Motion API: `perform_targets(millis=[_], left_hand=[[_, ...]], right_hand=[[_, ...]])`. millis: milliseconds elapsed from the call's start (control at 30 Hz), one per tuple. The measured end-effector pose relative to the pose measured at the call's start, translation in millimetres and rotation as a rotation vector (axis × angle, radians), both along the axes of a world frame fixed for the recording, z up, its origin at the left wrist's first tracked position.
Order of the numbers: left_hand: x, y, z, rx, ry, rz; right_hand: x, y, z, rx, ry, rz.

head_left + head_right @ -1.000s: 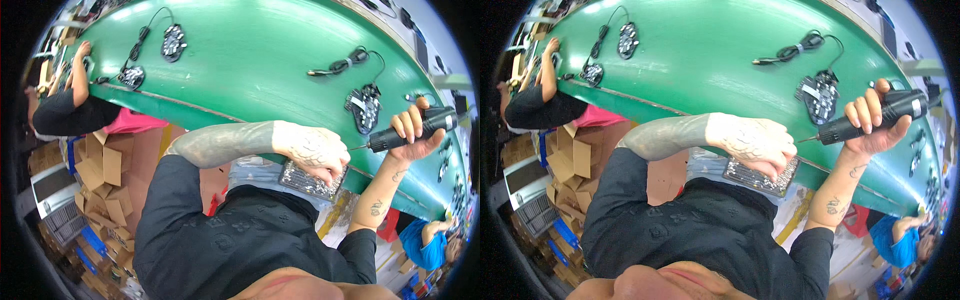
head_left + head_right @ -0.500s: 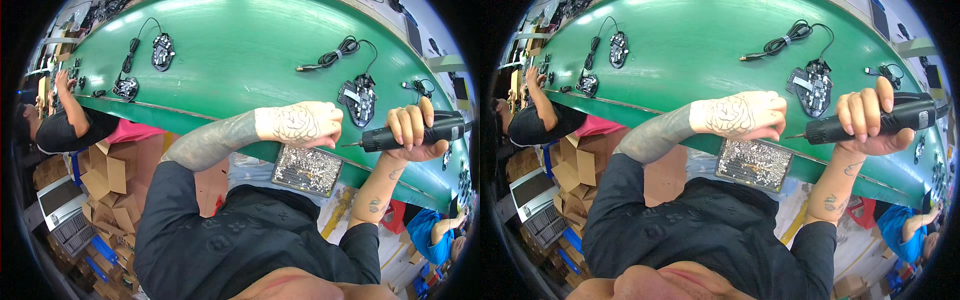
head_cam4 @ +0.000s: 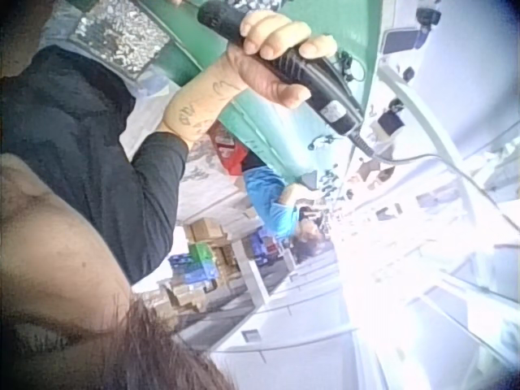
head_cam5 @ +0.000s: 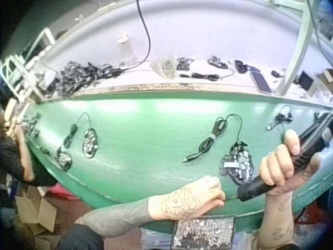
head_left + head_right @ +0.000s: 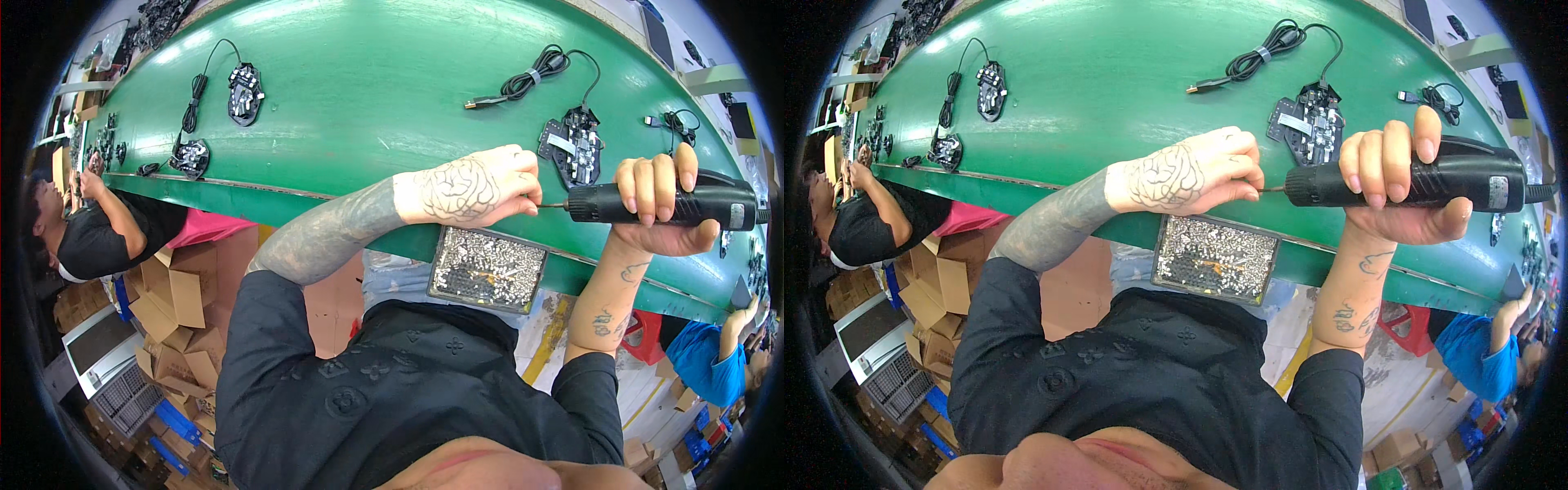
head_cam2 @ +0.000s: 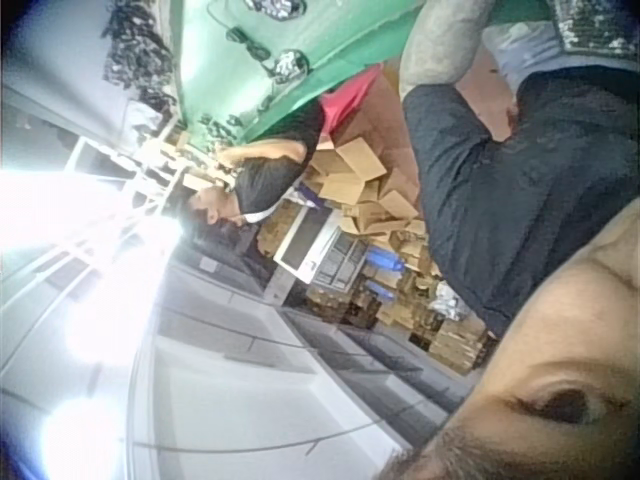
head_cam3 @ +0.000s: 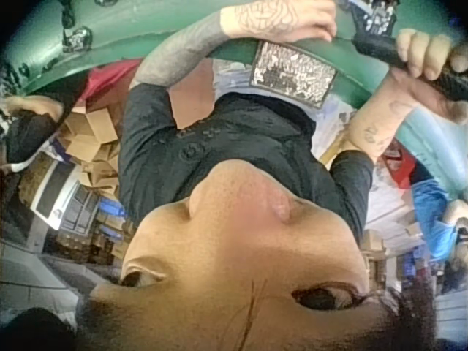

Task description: The person assembles computer mice by hand, securing internal circuit boards into mouse shells with screws using an electric screwdriver.

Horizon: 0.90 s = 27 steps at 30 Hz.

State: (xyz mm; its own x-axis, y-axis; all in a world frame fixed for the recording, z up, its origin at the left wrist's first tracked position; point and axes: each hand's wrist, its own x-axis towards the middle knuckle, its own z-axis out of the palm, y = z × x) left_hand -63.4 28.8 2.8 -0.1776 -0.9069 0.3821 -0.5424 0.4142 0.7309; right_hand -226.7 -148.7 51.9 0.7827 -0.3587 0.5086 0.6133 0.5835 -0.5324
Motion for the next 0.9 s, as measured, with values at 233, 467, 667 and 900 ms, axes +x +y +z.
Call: perform_targets(millis=[233, 467, 667, 900], left_hand=[[-0.1, -3.3, -5.5, -0.034, -0.009, 0.061], [4.2, -5.7, -1.4, -0.061, -0.001, 0.196], [5.5, -7.5, -2.1, 0.012, 0.183, 0.205], [1.9, -3.9, 5.3, 0.322, 0.428, 0.246]], right_hand=[[-0.6, 10.6, 5.1, -0.009, 0.083, -0.131], [-5.0, 11.0, 3.5, 0.011, 0.075, -0.193], [-8.8, 8.7, 1.2, 0.085, 0.029, -0.238], [-7.3, 10.3, 1.3, 0.134, -0.008, -0.247]])
